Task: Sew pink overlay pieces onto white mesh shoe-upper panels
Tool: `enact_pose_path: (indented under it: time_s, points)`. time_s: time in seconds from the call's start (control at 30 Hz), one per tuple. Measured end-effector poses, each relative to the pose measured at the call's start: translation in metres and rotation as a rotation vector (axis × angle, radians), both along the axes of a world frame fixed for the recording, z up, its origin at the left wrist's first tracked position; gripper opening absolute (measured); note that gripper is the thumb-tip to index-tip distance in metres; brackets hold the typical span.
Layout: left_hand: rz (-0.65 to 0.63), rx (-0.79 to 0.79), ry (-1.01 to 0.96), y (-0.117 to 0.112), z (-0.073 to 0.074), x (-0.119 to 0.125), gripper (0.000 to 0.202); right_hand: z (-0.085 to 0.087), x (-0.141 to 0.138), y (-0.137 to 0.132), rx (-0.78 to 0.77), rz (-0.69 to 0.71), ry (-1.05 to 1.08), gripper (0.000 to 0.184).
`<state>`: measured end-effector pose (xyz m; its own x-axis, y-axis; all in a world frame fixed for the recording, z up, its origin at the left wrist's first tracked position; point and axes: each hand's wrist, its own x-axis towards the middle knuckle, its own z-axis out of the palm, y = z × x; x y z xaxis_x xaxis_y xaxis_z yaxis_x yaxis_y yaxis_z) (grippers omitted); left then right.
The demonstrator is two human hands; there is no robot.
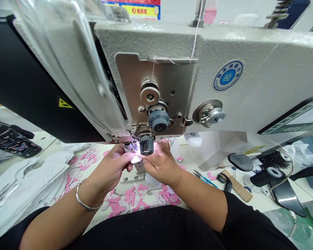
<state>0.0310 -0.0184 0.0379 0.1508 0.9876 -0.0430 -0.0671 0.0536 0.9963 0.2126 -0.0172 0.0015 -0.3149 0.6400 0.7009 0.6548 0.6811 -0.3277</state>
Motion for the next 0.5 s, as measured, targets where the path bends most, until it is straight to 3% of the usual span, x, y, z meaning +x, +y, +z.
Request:
enact_pose_path:
  time_s: [0.33,0.5]
  points:
    - [0.009,-0.024,0.230,-0.007,0.007,0.004,0.030,-0.003,0.005,0.010,-0.067,0.059,0.047,0.017]
    - [0.012,-0.012,0.373,-0.009,0.012,0.004,0.024,0.002,0.005,0.012,-0.100,0.118,0.046,0.018]
